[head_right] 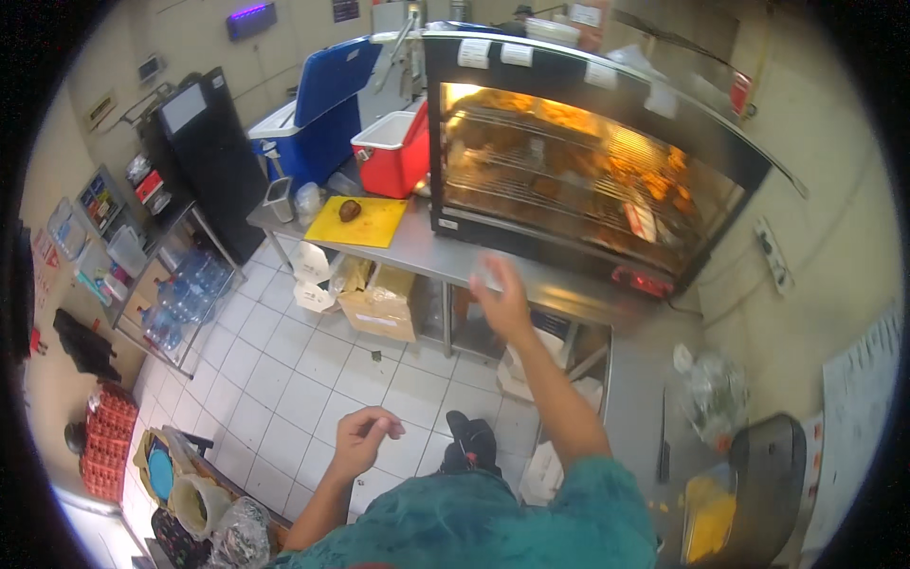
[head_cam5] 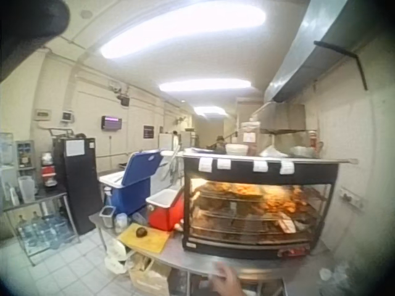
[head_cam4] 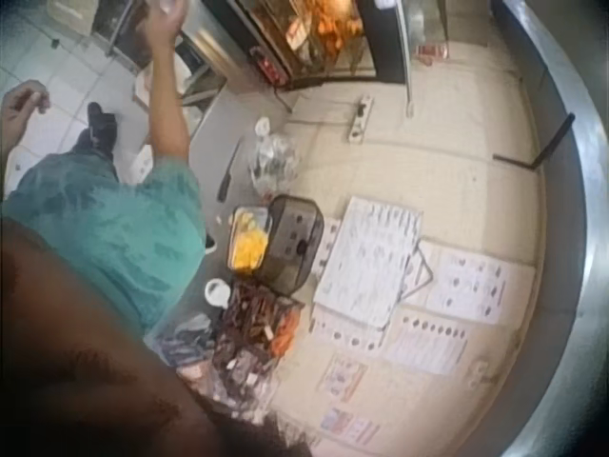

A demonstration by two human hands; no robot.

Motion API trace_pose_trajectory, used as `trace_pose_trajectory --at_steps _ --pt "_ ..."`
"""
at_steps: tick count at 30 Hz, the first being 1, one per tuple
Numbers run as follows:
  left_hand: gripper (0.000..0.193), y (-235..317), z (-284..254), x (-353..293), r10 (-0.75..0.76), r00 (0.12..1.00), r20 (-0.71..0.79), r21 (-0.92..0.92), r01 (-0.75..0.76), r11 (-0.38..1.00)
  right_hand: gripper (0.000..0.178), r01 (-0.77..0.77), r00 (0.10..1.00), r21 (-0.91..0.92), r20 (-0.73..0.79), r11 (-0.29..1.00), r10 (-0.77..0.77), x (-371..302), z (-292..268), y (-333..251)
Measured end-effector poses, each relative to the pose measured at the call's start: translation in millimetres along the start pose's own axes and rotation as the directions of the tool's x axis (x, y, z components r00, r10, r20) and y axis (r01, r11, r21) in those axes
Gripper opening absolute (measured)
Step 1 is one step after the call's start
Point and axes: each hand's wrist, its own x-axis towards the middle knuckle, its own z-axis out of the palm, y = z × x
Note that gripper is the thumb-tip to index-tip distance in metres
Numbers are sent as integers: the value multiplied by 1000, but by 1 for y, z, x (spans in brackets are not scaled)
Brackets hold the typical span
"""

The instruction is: The person assembles food boxes and packs them into plastic bags, including adding spoons and securing the bags with tape.

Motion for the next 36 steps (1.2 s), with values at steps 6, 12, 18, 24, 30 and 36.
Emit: trace_pose_trajectory --at_steps 6,12,18,24,30,36 --pt "17 -3 -14 82 41 917 -396 -5 -47 999 47 220 791 -187 -540 957 -288 323 63 -4" --pt "18 -12 -21 129 42 809 -587 23 -35 999 27 -21 477 -82 -877 996 -62 437 110 5" --pt "19 12 -69 98 157 671 -725 338 147 930 20 116 993 644 -86 756 -78 241 255 -62" --pt "36 53 -108 53 251 499 -829 212 -134 968 19 -521 374 481 871 705 -318 -21 286 -99" --pt "38 91 -86 -136 96 127 -987 20 -499 866 24 -735 -15 284 901 616 -433 -182 275 -208" --pt "37 128 -58 -300 188 -217 -958 282 -587 759 33 -737 -463 -11 737 676 -493 -308 269 -296"
